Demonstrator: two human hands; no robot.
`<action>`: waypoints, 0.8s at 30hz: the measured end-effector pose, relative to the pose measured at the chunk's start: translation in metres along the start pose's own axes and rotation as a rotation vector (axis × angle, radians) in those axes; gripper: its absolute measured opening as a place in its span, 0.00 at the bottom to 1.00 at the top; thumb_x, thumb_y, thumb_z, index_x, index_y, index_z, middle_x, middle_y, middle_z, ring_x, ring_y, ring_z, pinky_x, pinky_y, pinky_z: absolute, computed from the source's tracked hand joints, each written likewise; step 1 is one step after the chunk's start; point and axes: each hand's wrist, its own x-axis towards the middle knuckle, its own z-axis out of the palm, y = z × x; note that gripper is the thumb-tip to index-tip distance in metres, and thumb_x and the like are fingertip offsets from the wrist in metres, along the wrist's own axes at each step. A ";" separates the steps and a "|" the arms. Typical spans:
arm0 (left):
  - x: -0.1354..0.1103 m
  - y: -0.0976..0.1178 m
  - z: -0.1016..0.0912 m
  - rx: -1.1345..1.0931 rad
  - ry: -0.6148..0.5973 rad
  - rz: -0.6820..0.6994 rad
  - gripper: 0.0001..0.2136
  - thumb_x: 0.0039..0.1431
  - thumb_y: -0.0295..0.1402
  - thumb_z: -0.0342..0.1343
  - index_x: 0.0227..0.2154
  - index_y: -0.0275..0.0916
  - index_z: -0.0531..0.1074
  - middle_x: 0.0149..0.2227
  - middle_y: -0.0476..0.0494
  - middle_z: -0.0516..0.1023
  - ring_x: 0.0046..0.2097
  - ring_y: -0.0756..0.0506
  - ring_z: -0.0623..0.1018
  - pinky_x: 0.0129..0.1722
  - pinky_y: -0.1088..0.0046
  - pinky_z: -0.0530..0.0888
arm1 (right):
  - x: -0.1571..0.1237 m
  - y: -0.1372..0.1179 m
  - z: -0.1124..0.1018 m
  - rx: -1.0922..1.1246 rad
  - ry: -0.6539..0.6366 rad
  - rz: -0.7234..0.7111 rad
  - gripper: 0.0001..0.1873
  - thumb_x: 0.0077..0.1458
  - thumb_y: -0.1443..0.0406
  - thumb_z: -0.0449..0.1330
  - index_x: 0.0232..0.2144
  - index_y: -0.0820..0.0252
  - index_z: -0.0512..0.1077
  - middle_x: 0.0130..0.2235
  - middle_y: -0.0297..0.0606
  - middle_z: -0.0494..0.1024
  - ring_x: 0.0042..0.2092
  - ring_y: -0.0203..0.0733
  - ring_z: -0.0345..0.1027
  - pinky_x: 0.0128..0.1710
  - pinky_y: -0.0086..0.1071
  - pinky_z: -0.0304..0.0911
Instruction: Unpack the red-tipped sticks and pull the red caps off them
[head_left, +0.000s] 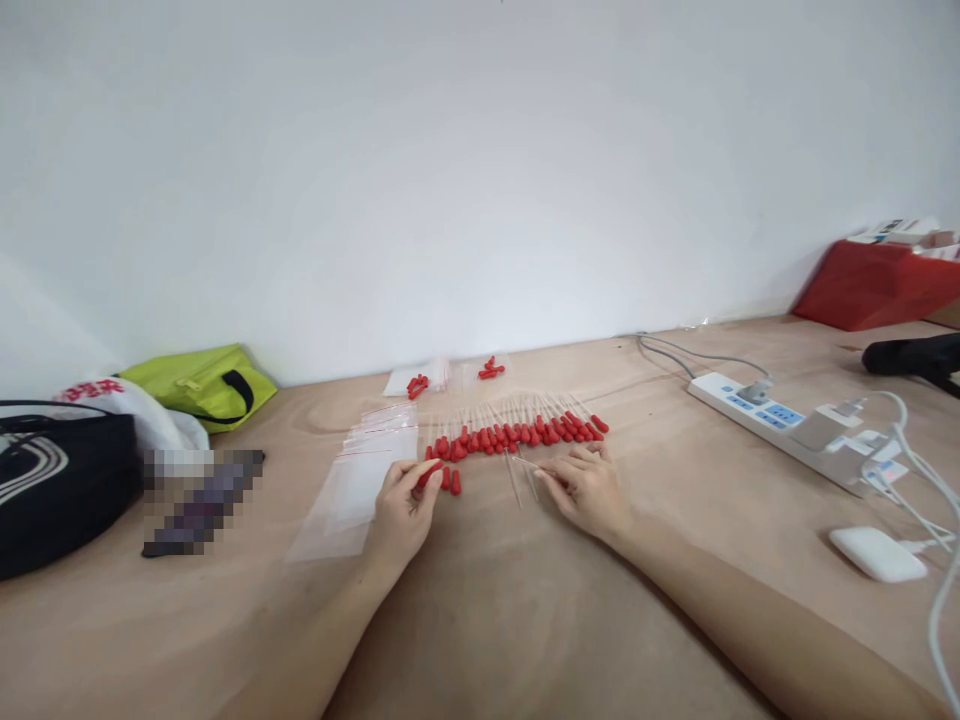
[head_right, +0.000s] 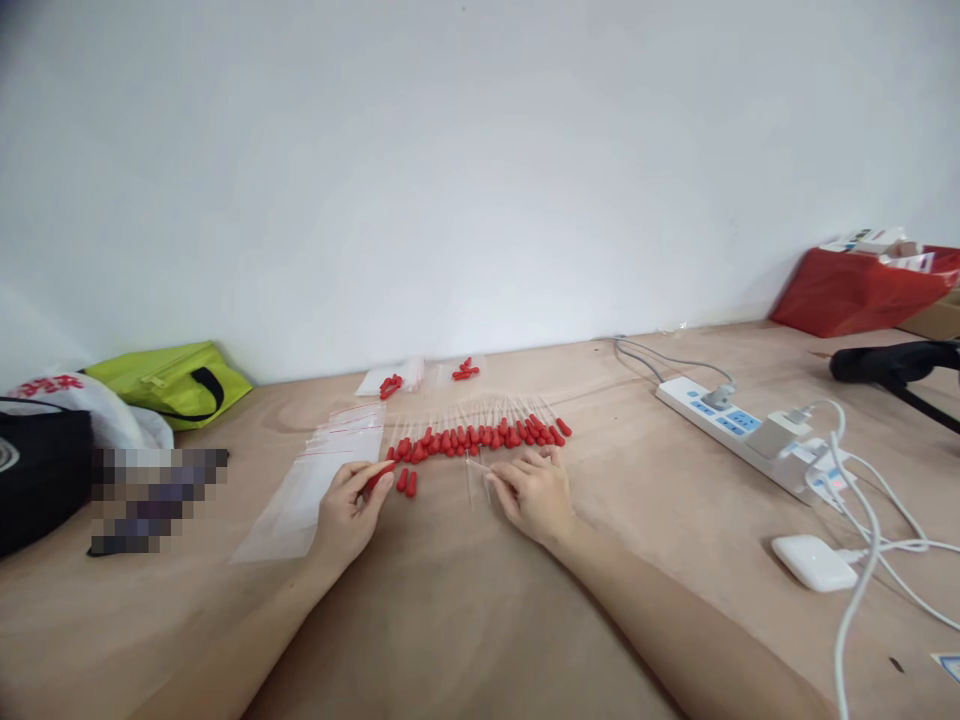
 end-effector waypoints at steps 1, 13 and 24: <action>0.001 -0.003 0.001 0.015 0.021 -0.048 0.11 0.53 0.39 0.49 0.34 0.38 0.71 0.30 0.47 0.69 0.27 0.51 0.70 0.28 0.75 0.70 | -0.001 0.000 0.002 0.003 -0.015 0.018 0.08 0.54 0.65 0.53 0.27 0.57 0.72 0.23 0.32 0.75 0.27 0.33 0.61 0.37 0.34 0.48; 0.008 -0.010 0.007 -0.039 -0.126 -0.368 0.14 0.42 0.45 0.56 0.24 0.38 0.64 0.20 0.52 0.69 0.21 0.51 0.70 0.23 0.75 0.69 | 0.009 -0.012 0.023 -0.146 -0.005 -0.088 0.11 0.54 0.70 0.49 0.32 0.61 0.72 0.21 0.34 0.73 0.25 0.34 0.61 0.33 0.33 0.44; 0.006 -0.007 0.005 -0.024 -0.148 -0.362 0.15 0.48 0.46 0.48 0.25 0.38 0.67 0.22 0.49 0.72 0.23 0.50 0.71 0.25 0.75 0.69 | 0.007 -0.015 0.025 -0.212 -0.055 -0.167 0.09 0.52 0.70 0.51 0.27 0.61 0.71 0.19 0.33 0.70 0.26 0.34 0.57 0.33 0.34 0.42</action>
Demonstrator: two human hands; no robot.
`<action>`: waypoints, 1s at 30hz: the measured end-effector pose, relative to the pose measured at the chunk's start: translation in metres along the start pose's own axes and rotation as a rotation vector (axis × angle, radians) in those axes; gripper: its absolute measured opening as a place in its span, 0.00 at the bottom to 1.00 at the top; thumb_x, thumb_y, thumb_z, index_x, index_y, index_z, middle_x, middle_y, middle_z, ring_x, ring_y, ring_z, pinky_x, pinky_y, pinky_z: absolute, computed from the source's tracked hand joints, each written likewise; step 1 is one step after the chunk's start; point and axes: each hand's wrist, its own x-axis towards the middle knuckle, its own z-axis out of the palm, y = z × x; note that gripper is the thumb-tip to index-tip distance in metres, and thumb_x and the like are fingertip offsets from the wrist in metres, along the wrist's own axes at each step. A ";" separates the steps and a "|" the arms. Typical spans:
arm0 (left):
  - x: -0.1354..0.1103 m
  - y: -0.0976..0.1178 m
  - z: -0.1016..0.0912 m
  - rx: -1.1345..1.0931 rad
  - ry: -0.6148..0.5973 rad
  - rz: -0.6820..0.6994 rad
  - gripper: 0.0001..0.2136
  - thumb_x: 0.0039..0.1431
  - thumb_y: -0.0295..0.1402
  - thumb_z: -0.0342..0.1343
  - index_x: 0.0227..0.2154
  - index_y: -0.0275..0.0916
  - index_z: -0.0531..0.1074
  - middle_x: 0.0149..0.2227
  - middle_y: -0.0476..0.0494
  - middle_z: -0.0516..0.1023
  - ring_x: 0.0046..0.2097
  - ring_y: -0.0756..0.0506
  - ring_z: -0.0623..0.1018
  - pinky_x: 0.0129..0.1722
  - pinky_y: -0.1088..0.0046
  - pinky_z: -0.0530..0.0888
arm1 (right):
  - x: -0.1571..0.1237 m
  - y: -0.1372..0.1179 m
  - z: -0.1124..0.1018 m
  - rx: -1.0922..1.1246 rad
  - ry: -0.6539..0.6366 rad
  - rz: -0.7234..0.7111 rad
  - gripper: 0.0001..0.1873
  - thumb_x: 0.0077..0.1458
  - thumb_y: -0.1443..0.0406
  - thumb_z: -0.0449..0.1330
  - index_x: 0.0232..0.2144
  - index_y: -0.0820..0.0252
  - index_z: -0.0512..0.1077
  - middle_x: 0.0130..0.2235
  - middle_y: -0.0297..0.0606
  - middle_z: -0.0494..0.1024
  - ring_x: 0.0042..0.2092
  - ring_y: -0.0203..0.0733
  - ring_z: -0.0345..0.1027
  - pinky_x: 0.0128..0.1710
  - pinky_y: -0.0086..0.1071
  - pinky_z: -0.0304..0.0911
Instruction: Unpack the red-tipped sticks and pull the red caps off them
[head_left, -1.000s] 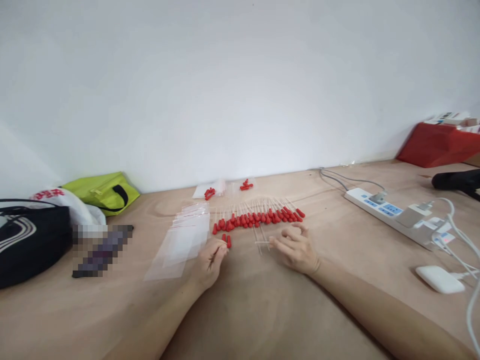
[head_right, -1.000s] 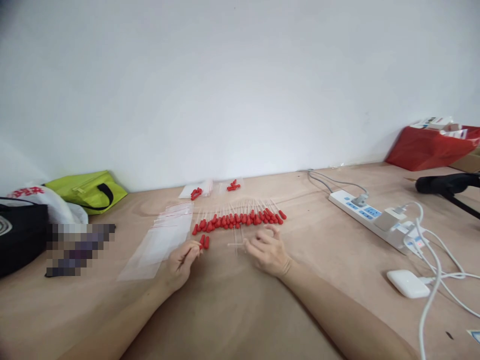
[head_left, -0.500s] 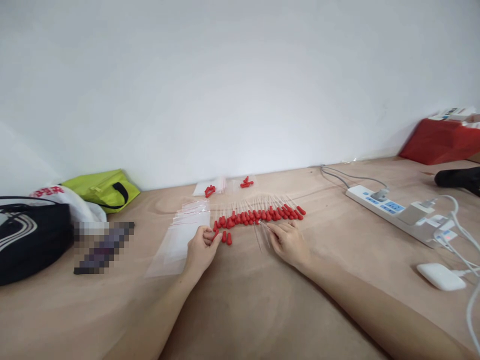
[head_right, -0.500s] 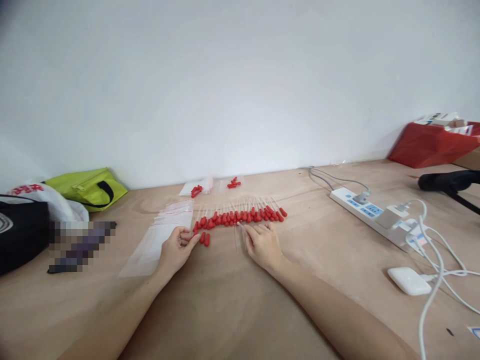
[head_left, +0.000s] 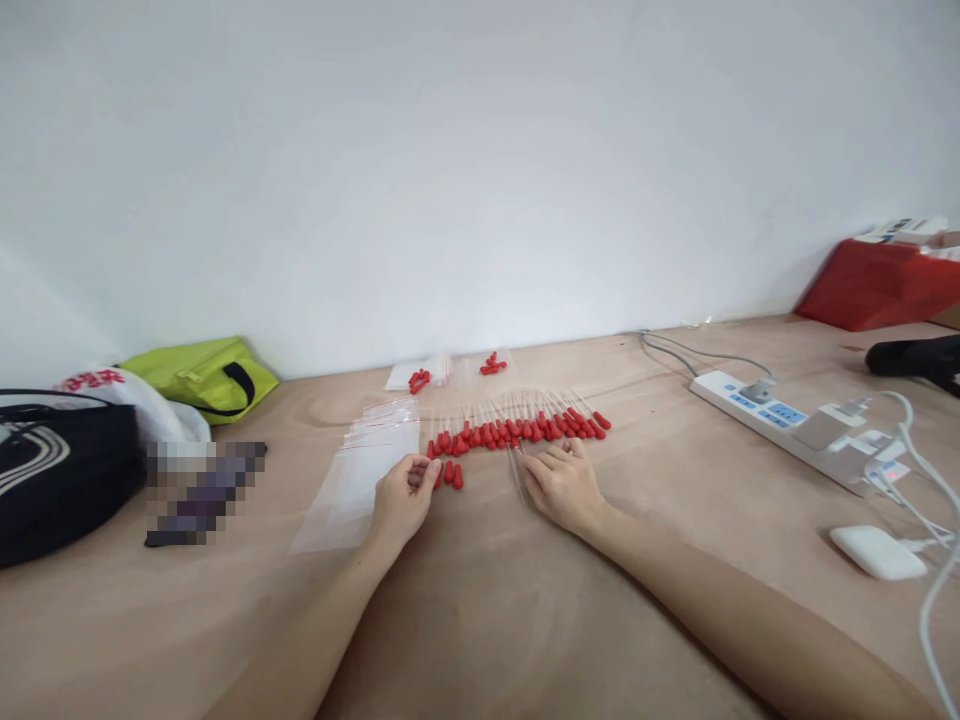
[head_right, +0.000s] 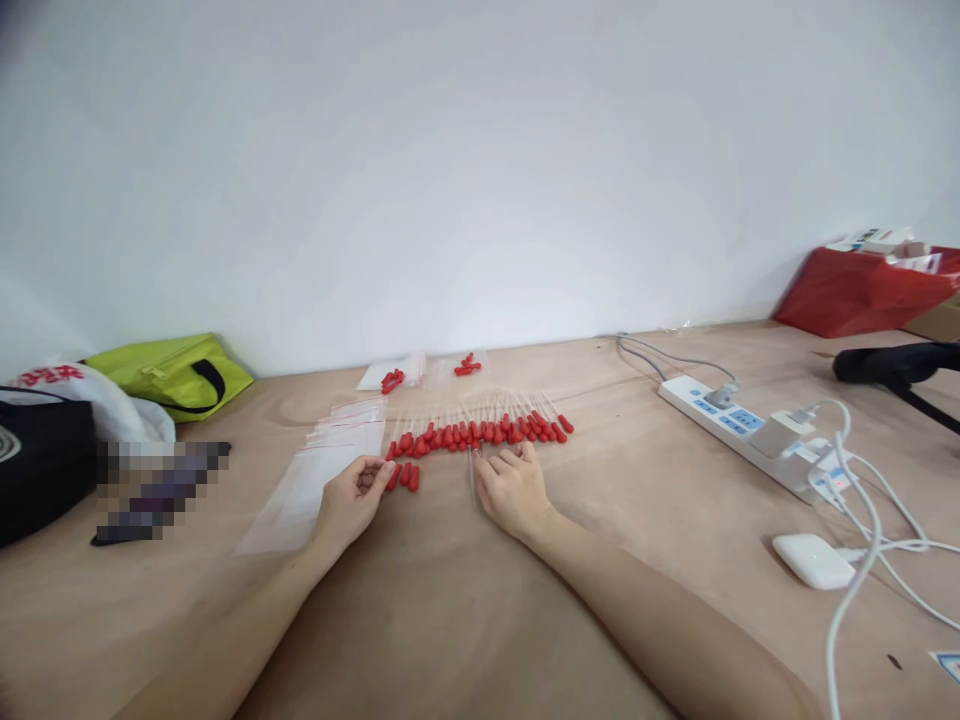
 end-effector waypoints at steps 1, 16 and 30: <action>0.000 0.000 -0.001 0.006 0.000 0.007 0.14 0.49 0.46 0.48 0.25 0.38 0.67 0.22 0.49 0.72 0.23 0.50 0.71 0.25 0.75 0.69 | 0.000 -0.001 0.000 -0.002 -0.012 -0.001 0.09 0.52 0.69 0.51 0.26 0.61 0.71 0.19 0.33 0.69 0.26 0.35 0.56 0.33 0.34 0.42; 0.054 -0.005 -0.013 0.390 -0.166 -0.114 0.07 0.49 0.37 0.51 0.28 0.39 0.66 0.27 0.49 0.75 0.31 0.48 0.74 0.30 0.76 0.66 | 0.003 -0.006 -0.012 0.079 -0.367 0.033 0.22 0.53 0.50 0.49 0.35 0.62 0.70 0.32 0.41 0.71 0.37 0.42 0.58 0.39 0.38 0.43; 0.059 0.018 -0.006 0.619 -0.210 -0.163 0.11 0.54 0.28 0.45 0.41 0.36 0.61 0.35 0.38 0.74 0.38 0.40 0.74 0.33 0.69 0.66 | -0.003 0.004 -0.019 0.241 -0.346 0.172 0.29 0.47 0.46 0.53 0.44 0.58 0.67 0.37 0.41 0.70 0.39 0.43 0.61 0.40 0.37 0.49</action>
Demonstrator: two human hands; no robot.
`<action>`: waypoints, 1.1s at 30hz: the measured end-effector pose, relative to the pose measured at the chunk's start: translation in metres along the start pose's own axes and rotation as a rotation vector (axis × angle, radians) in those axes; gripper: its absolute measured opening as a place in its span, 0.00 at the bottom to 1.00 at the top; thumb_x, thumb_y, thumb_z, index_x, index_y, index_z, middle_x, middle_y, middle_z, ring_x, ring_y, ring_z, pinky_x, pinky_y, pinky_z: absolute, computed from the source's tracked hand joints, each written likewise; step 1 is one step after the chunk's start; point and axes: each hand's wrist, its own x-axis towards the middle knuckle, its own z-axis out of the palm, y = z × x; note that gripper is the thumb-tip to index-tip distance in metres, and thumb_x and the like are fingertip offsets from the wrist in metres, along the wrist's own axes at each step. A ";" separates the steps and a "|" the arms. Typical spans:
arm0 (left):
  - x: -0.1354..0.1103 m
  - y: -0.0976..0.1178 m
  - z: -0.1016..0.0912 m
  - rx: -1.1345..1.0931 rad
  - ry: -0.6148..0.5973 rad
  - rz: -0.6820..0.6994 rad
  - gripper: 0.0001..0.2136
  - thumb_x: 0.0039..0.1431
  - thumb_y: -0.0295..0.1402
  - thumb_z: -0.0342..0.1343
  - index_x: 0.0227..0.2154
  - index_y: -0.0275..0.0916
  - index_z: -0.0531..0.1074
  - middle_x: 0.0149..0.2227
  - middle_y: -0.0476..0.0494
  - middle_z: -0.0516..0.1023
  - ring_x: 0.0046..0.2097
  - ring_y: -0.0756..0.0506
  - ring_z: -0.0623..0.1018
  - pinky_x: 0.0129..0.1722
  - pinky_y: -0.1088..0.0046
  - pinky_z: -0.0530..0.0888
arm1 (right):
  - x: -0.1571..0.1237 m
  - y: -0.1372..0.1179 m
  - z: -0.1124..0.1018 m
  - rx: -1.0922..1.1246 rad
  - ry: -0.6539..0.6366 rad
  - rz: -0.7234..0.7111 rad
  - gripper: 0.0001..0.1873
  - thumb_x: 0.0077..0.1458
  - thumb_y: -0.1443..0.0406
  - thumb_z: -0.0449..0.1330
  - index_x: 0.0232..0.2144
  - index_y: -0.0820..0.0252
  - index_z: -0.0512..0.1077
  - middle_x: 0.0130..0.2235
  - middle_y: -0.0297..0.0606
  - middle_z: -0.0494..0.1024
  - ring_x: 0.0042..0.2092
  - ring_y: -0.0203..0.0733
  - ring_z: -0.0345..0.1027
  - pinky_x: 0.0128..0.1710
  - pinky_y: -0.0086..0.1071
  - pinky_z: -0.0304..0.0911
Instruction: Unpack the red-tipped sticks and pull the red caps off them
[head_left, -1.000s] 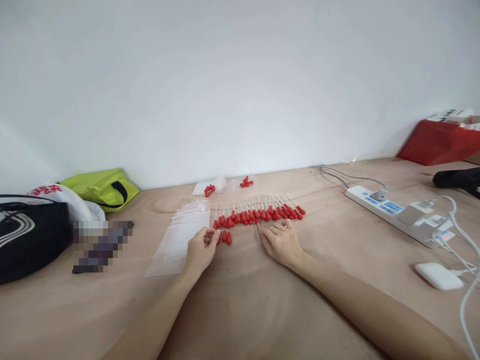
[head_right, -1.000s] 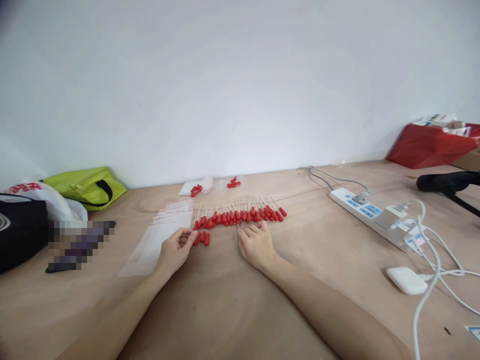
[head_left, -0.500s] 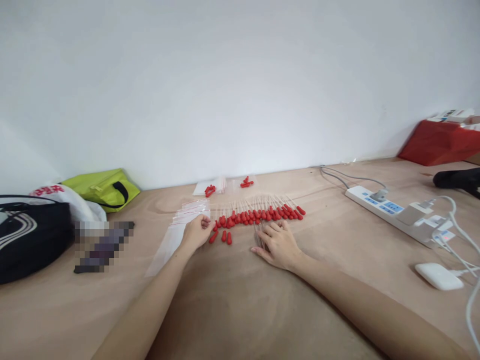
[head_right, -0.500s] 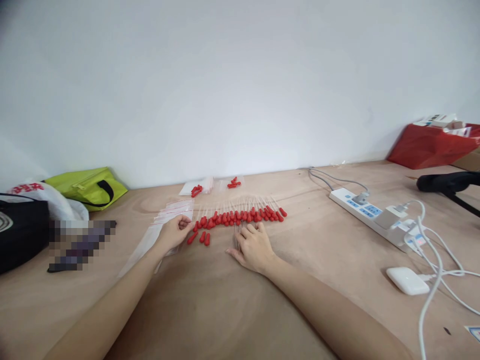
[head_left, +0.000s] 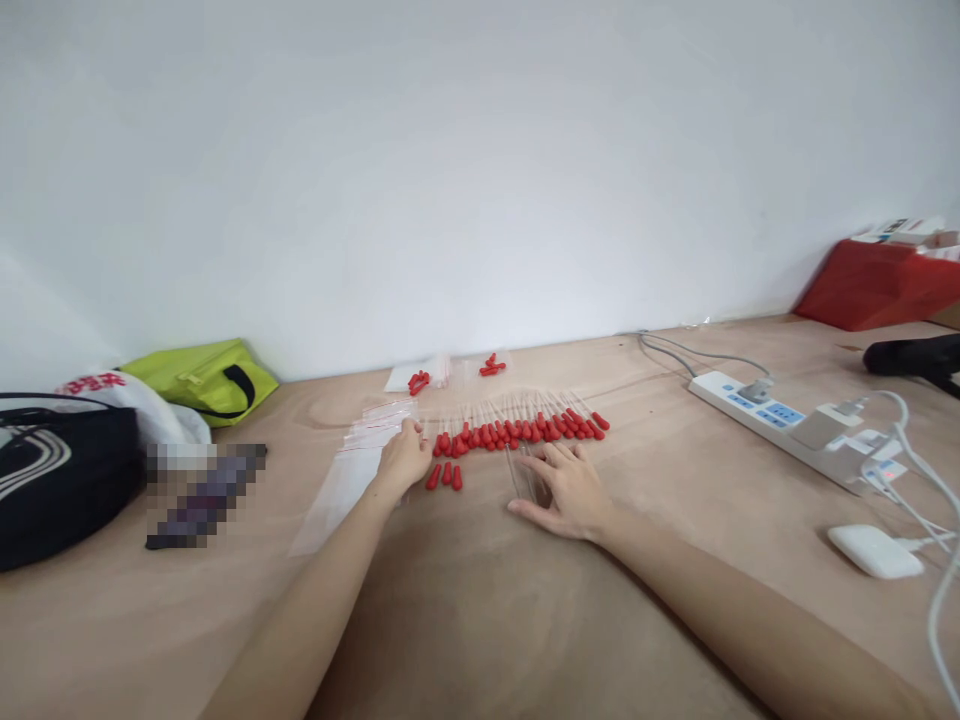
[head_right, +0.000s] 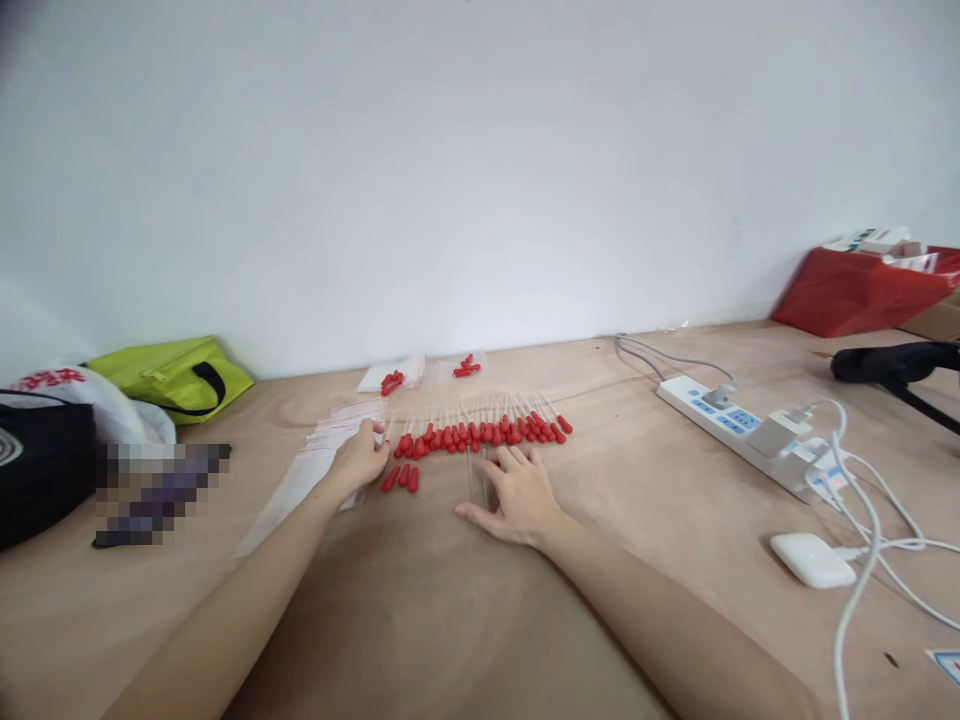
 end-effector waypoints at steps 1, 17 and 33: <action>-0.003 0.000 -0.001 0.007 0.035 0.005 0.12 0.55 0.27 0.44 0.42 0.35 0.59 0.37 0.37 0.73 0.39 0.40 0.74 0.33 0.69 0.66 | -0.001 0.001 0.001 0.014 0.034 0.023 0.25 0.49 0.48 0.52 0.43 0.58 0.68 0.35 0.40 0.70 0.38 0.42 0.61 0.39 0.37 0.50; -0.070 0.014 0.045 -0.408 0.353 0.938 0.03 0.58 0.30 0.46 0.30 0.39 0.63 0.28 0.47 0.71 0.32 0.50 0.72 0.33 0.75 0.70 | -0.002 0.010 0.002 0.027 0.195 -0.177 0.16 0.53 0.57 0.54 0.44 0.51 0.69 0.45 0.40 0.68 0.47 0.44 0.58 0.48 0.42 0.48; -0.072 0.024 0.045 -0.319 0.374 1.073 0.08 0.57 0.34 0.49 0.37 0.38 0.69 0.36 0.44 0.75 0.43 0.46 0.72 0.44 0.66 0.68 | -0.007 0.003 0.004 0.006 0.199 -0.238 0.12 0.57 0.63 0.48 0.30 0.58 0.71 0.35 0.36 0.72 0.37 0.36 0.59 0.47 0.38 0.44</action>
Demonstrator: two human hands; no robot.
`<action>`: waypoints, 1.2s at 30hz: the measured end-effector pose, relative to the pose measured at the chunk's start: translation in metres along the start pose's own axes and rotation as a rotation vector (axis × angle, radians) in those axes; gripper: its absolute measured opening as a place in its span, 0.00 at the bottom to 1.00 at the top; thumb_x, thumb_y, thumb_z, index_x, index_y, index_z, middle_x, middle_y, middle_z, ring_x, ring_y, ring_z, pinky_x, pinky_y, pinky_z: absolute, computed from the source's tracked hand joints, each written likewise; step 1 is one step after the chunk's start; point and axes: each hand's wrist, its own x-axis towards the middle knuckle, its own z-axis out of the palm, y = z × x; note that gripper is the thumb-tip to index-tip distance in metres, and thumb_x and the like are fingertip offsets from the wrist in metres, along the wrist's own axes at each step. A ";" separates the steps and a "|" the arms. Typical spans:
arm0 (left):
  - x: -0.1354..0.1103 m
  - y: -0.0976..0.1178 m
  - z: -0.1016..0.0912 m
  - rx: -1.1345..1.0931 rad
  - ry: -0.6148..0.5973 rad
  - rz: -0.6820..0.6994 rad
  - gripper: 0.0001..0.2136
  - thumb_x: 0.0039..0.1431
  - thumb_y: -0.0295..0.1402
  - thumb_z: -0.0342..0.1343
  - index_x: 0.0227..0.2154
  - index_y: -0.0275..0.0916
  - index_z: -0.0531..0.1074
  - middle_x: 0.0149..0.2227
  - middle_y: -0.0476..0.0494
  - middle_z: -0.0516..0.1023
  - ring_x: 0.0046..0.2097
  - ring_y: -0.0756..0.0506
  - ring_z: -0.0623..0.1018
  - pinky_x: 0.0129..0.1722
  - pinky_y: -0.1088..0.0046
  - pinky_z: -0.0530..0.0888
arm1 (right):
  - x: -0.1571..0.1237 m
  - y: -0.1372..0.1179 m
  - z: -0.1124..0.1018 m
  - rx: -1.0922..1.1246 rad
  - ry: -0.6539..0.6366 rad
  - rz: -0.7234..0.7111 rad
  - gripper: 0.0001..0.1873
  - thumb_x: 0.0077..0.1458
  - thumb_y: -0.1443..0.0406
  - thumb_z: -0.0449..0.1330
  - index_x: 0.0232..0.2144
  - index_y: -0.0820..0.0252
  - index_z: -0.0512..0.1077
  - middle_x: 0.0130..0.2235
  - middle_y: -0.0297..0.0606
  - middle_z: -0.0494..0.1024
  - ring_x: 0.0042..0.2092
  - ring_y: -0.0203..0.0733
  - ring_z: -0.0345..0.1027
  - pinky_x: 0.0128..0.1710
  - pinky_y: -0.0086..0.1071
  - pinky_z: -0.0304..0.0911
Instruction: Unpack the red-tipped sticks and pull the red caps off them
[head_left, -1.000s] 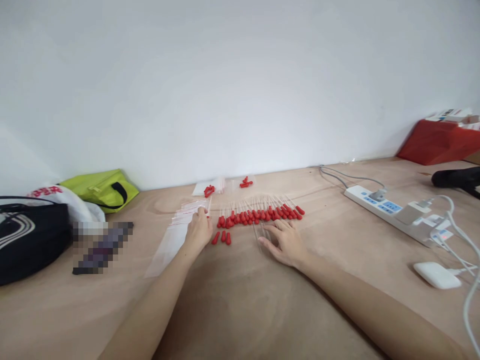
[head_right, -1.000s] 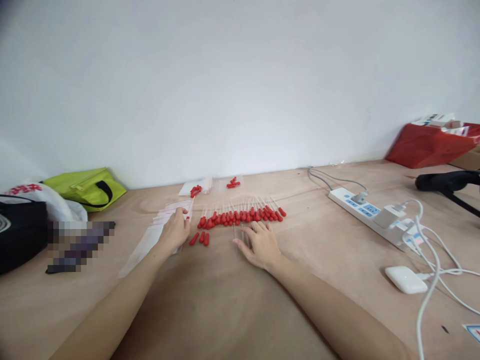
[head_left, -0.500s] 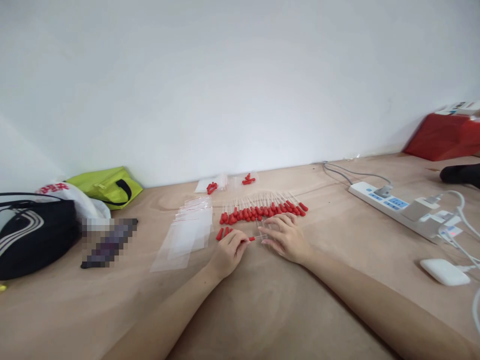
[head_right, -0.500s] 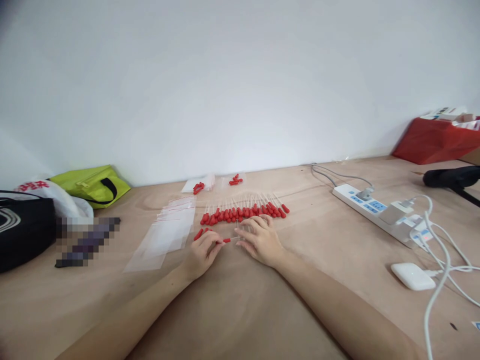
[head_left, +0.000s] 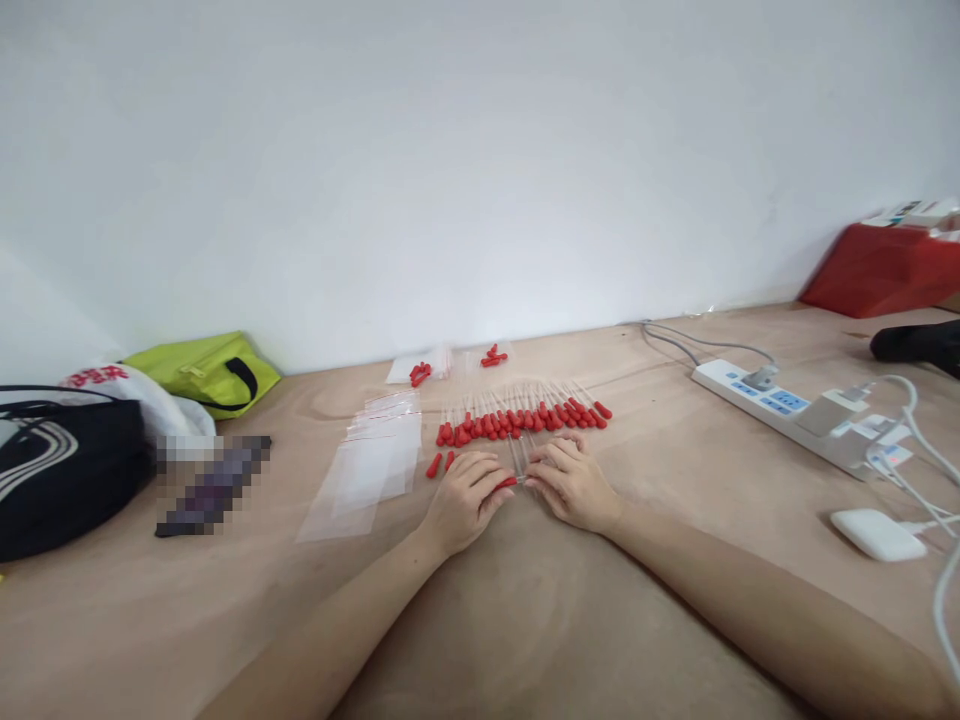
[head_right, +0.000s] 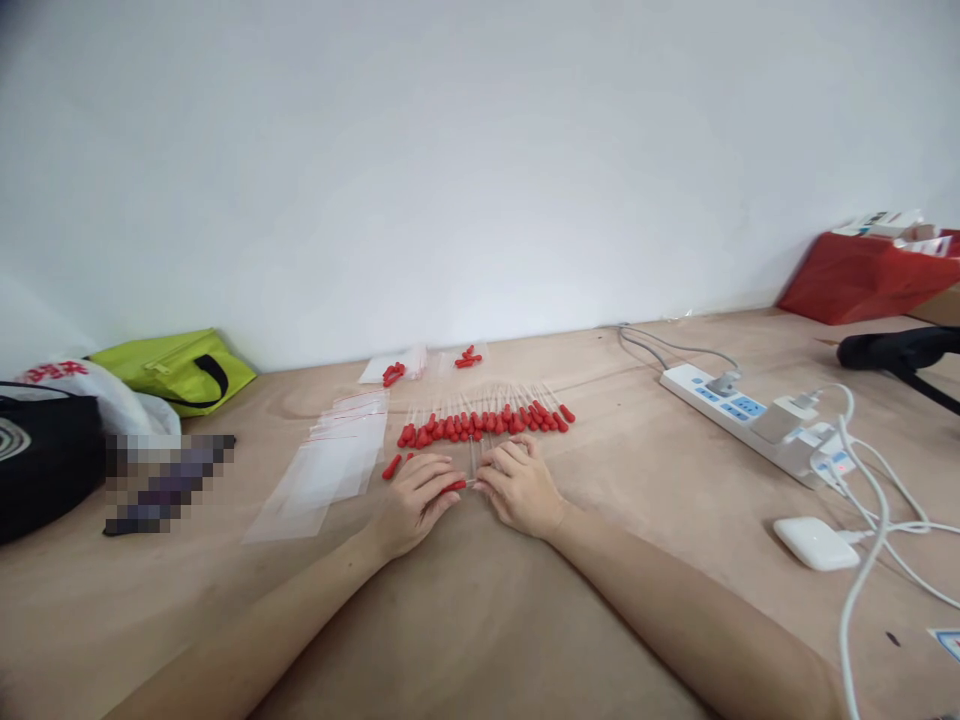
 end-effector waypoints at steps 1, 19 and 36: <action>0.000 0.000 0.000 0.016 0.009 -0.003 0.07 0.57 0.34 0.49 0.35 0.39 0.70 0.34 0.45 0.76 0.43 0.46 0.72 0.44 0.66 0.67 | 0.000 0.000 0.000 -0.012 -0.007 -0.007 0.12 0.57 0.63 0.48 0.30 0.58 0.71 0.34 0.36 0.72 0.36 0.36 0.59 0.47 0.38 0.44; -0.007 0.000 -0.003 0.073 -0.076 -0.141 0.12 0.60 0.30 0.43 0.27 0.40 0.70 0.30 0.48 0.76 0.38 0.48 0.73 0.50 0.60 0.54 | -0.004 0.001 -0.003 -0.080 0.025 -0.095 0.15 0.58 0.65 0.45 0.28 0.58 0.71 0.20 0.30 0.68 0.25 0.31 0.56 0.36 0.34 0.41; -0.018 -0.052 -0.039 0.096 0.150 -0.797 0.11 0.53 0.34 0.46 0.37 0.37 0.70 0.31 0.45 0.69 0.29 0.49 0.71 0.32 0.72 0.71 | -0.010 0.020 -0.001 -0.125 -0.050 0.309 0.15 0.56 0.67 0.46 0.38 0.57 0.71 0.32 0.37 0.74 0.32 0.36 0.63 0.34 0.32 0.46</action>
